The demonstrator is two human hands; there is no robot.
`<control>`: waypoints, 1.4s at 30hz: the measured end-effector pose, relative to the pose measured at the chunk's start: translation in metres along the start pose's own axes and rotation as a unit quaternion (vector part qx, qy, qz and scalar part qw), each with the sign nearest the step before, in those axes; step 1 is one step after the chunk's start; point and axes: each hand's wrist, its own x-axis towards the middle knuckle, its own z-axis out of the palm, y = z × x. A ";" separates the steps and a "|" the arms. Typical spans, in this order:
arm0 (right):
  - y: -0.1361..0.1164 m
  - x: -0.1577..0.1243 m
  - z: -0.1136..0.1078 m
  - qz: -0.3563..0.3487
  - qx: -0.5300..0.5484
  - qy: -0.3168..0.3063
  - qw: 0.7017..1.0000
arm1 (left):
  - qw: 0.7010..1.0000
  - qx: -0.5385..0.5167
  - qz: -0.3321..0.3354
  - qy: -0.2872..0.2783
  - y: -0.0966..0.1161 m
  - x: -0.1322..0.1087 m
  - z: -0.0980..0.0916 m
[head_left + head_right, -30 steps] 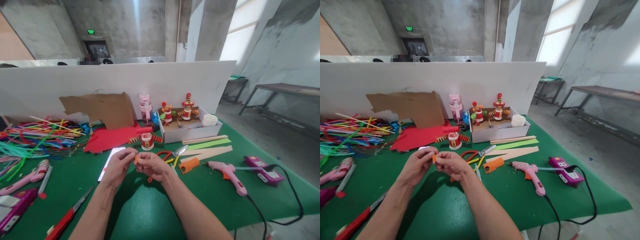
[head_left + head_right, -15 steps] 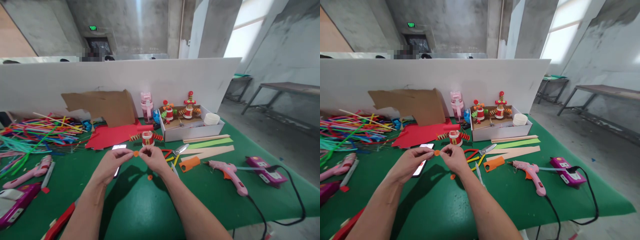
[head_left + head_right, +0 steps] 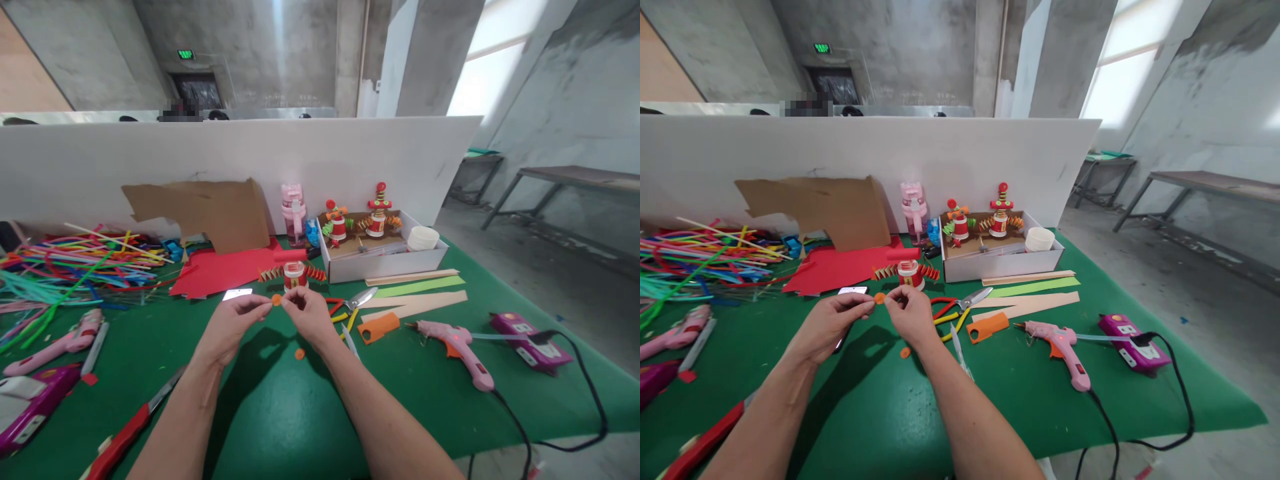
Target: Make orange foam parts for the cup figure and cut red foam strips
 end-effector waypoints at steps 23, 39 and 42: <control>-0.003 -0.008 -0.013 0.179 0.338 -0.274 0.882 | 0.949 0.156 0.243 -0.122 0.031 -0.006 -0.019; -0.015 0.001 -0.014 0.018 0.107 -0.051 0.993 | 0.950 0.222 0.186 -0.115 0.053 0.006 -0.017; -0.025 0.003 -0.018 -0.081 -0.005 -0.008 0.997 | 0.948 0.246 0.156 -0.130 0.066 0.017 -0.016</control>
